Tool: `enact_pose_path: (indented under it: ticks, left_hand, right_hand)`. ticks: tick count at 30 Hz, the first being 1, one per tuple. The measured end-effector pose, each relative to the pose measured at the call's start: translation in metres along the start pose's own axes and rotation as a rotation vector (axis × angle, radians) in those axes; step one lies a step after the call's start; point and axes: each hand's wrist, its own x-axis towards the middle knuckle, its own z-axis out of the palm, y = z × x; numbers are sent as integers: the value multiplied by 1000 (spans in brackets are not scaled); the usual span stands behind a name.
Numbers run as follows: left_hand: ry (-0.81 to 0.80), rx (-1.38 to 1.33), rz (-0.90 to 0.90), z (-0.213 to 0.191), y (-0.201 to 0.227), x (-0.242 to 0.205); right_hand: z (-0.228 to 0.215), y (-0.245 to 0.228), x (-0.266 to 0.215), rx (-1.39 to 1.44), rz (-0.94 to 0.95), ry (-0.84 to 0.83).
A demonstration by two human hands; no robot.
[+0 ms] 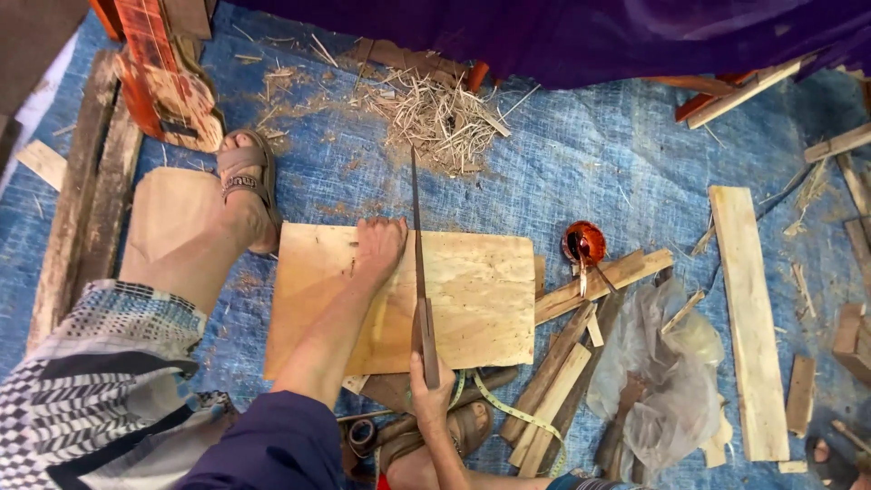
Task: Sawing a thin wooden plank using a hand saw while sitting on the floor.
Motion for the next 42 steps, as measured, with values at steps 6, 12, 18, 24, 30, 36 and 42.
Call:
enact_pose_path:
  ticks: [6,12,18,24,30,36,42]
  left_hand:
    - [152,-3,41,31,-10,7]
    - [78,-22,-34,29,-6,11]
    - [286,129,5,40,-2,4]
    - [229,-118,61,27,8,-7]
    - [125,-86,6,24,5,18]
    - [-115,23,61,19,15,14]
    - [-13,-121,-16,35,15,18]
  right_hand:
    - [-14,5,-18,-136,-104,-14]
    - [-40,-10,-47,-70,-122,-49]
    - [0,68,17,-29,325,36]
    - [9,33,-11,-6,172,14]
    - [30,2,15,-32,9,49]
    - [29,-5,18,-17,1,43]
    - [-10,10,-71,-40,85,-68]
